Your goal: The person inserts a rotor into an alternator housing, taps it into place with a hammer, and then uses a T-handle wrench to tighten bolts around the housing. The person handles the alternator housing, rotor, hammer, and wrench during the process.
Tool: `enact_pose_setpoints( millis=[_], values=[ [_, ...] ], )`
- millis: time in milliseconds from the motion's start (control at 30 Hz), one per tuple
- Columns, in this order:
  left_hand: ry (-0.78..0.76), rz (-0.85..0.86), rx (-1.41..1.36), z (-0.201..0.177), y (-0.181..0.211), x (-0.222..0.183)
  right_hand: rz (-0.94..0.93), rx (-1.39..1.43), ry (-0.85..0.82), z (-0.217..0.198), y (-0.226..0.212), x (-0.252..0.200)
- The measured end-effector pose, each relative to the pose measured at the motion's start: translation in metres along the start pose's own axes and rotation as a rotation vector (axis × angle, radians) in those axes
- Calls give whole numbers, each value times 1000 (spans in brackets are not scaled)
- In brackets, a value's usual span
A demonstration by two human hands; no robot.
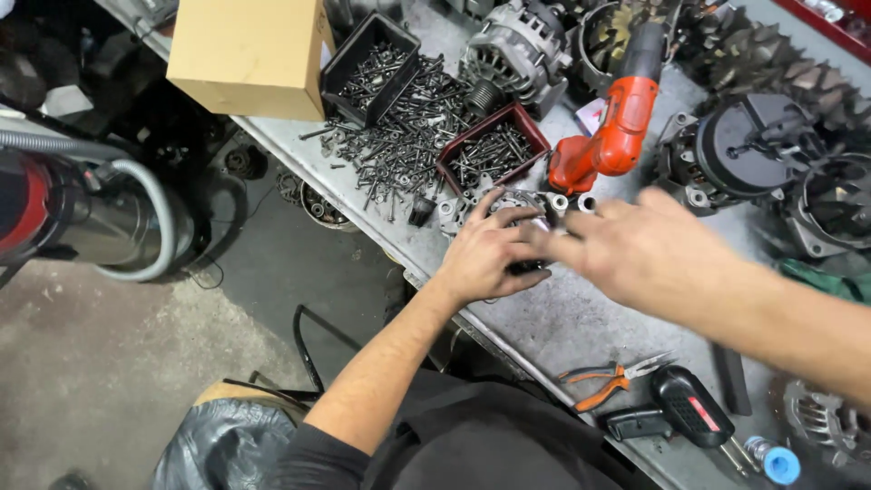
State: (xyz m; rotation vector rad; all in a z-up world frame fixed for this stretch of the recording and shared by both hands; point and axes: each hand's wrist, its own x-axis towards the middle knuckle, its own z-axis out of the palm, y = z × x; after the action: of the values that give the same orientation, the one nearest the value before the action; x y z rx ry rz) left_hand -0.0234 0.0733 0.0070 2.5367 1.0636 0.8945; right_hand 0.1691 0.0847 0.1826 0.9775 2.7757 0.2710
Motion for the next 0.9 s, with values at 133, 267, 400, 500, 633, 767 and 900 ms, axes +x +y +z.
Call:
enact_pose_setpoints(
  millis=[133,267,400,500,633,767,900],
  values=[
    [68,28,-44,-3,2,0,-478,-319,193,-13,13,-3],
    [100,-58,-121,-2,2,0,-619,-281,131,0,19,0],
    [103,-90,-191,1,-1,0,-508,-249,140,27,13,3],
    [194,-22,-233,18,-15,-4,-27,-7,-58,59,1,-1],
    [141,10,-166,14,-13,-4,451,333,-254,43,-15,-3],
    [82,54,-111,12,-16,-3,392,588,-314,18,2,4],
    [78,42,-87,9,-14,-2,196,835,-233,37,19,12]
  ],
)
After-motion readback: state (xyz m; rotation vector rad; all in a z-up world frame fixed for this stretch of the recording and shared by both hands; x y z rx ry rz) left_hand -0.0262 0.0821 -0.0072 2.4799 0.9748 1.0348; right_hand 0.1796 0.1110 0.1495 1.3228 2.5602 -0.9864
